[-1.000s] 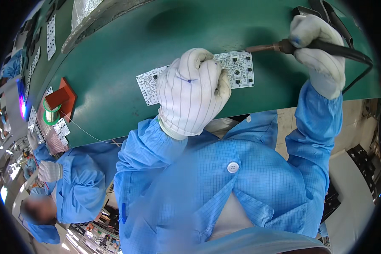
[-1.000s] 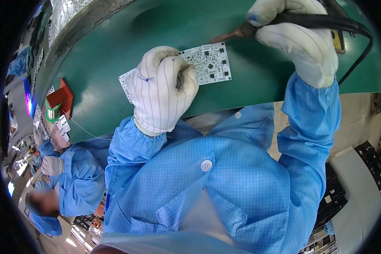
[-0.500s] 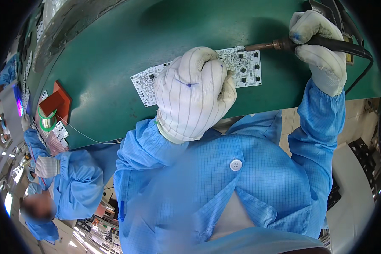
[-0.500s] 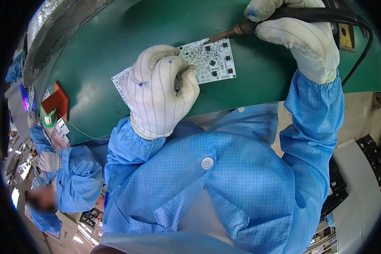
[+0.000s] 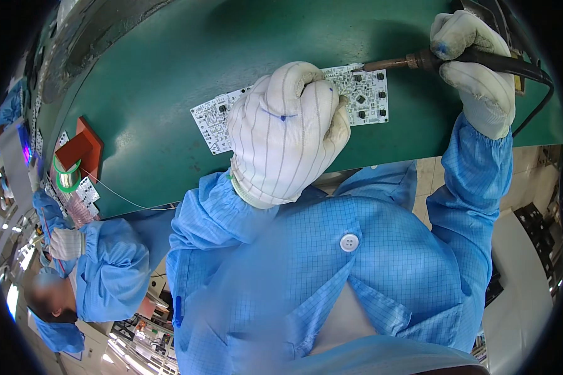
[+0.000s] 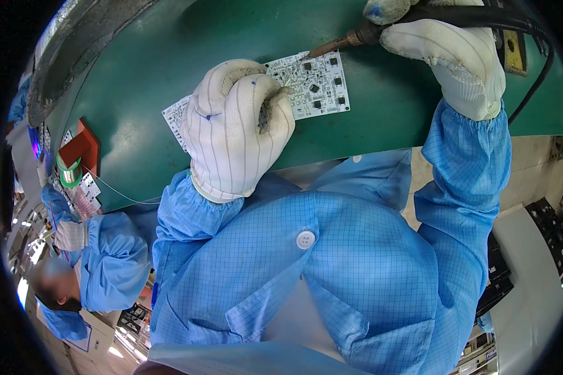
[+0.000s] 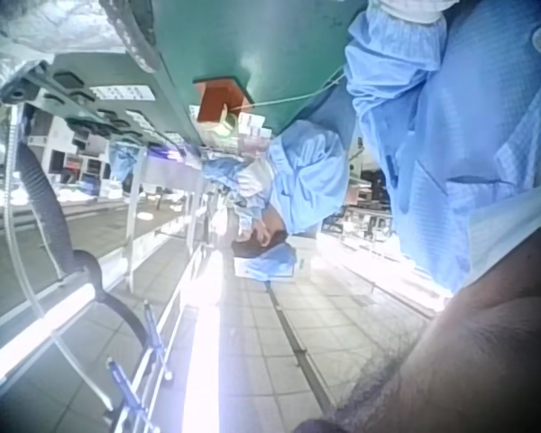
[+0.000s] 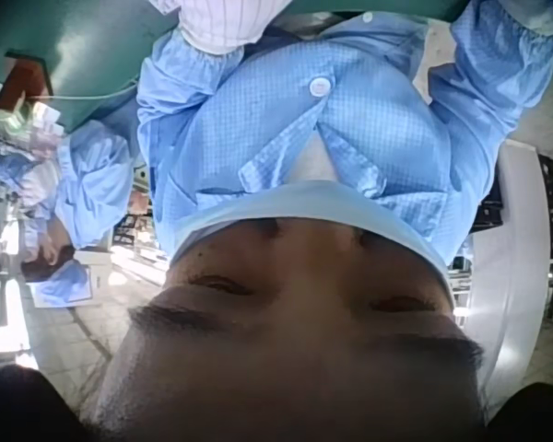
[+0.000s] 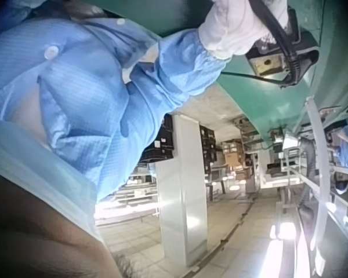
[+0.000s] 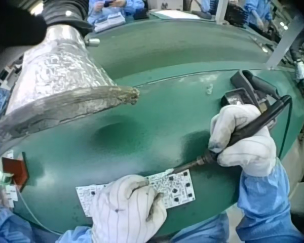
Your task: Soldering electronic components onto printed circuit boards and inspecting the finished work.
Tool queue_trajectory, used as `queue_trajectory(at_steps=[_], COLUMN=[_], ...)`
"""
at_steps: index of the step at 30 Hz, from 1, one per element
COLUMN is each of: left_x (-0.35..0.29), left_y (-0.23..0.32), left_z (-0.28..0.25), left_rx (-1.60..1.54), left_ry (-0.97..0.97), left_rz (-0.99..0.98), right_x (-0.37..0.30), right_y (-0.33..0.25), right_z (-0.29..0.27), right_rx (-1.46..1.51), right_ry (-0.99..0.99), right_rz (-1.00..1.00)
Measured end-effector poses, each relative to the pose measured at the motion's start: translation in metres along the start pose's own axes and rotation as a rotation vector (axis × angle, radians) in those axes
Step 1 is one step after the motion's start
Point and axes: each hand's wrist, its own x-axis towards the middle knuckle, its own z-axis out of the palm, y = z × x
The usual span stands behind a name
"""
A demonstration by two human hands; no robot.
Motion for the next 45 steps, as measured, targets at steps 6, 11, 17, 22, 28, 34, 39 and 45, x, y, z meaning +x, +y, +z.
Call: queue_trajectory(at_steps=[6, 11, 17, 22, 28, 34, 39, 45], left_x=[0.002, 0.000, -0.002, -0.005, -0.026, -0.052, -0.065, -0.074], left_y=[-0.002, -0.002, -0.004, -0.010, -0.016, -0.022, -0.022, -0.032], left_z=[0.000, -0.003, -0.002, -0.015, -0.034, -0.038, -0.039, -0.046], left_rx=[0.011, 0.004, 0.016, -0.099, -0.108, -0.137, -0.123, -0.067], left_ry=[0.001, -0.020, -0.009, 0.025, -0.107, -0.178, -0.147, -0.090], left_rz=[0.004, 0.015, 0.003, 0.068, 0.008, 0.061, 0.068, -0.020], right_x=[-0.003, -0.003, -0.004, -0.003, 0.006, 0.040, 0.063, 0.058], right_y=[-0.006, -0.007, -0.010, -0.005, -0.008, -0.007, 0.011, -0.029], right_z=[0.001, 0.001, 0.011, 0.020, 0.026, 0.055, 0.085, 0.039], right_rx=[0.005, 0.027, 0.182, 0.399, 0.647, 1.324, 1.975, 1.340], right_ry=[-0.027, -0.023, 0.240, 0.391, 0.477, 0.580, 0.559, 0.531], right_rz=[0.128, 0.150, 0.193, 0.239, 0.197, -0.182, -0.617, -0.171])
